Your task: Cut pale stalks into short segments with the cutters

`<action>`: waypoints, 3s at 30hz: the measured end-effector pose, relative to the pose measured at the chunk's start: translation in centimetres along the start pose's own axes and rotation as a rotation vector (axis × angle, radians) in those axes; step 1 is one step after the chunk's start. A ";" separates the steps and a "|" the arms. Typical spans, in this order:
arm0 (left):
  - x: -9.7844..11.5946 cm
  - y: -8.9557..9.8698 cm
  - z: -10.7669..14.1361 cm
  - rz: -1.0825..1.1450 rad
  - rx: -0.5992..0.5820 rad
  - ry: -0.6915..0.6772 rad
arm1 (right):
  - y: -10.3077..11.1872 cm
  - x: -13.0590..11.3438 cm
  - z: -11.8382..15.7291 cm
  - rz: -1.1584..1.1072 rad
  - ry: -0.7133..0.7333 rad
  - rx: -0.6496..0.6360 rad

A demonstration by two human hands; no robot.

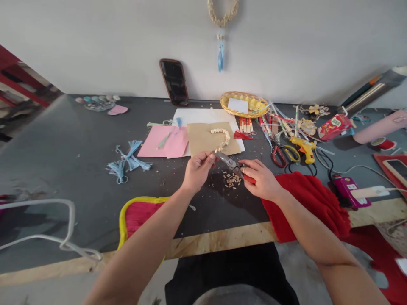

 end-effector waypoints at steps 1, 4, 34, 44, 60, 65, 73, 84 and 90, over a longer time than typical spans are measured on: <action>0.0 0.0 0.0 0.001 0.001 0.003 | 0.1 -0.1 0.0 -0.001 0.008 0.007; 0.1 -0.1 0.1 -0.006 0.001 0.004 | 0.1 -0.1 0.0 0.002 -0.004 0.008; 5.8 1.2 1.3 -0.522 0.175 -0.470 | 2.3 -0.5 0.1 0.503 0.041 -0.036; 0.9 0.4 0.2 0.612 0.077 0.141 | 1.5 0.6 0.2 0.221 -0.028 0.040; 0.3 -1.3 0.8 0.639 -0.032 0.210 | 0.8 -0.6 0.0 0.077 0.011 0.080; 0.1 -1.3 0.8 0.597 -0.030 0.215 | 0.7 -0.6 0.0 0.078 0.003 0.057; 0.1 -1.5 0.7 0.541 -0.057 0.181 | 0.8 -0.9 -0.1 0.087 0.016 0.051; 0.1 -1.0 0.6 0.489 -0.025 0.153 | 0.9 -1.2 -0.2 0.088 0.041 0.047; 0.2 -0.5 0.6 0.439 0.028 0.103 | 0.8 -1.0 -0.1 0.068 0.028 0.037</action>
Point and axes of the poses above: each hand's wrist, its own z-axis away from the middle knuckle, its own y-axis out of the back of the hand, x = y × z, the point moved 10 cm from there along -z, towards the middle knuckle, and after that the axes turned 3 degrees about y, right-handed, at the moved point
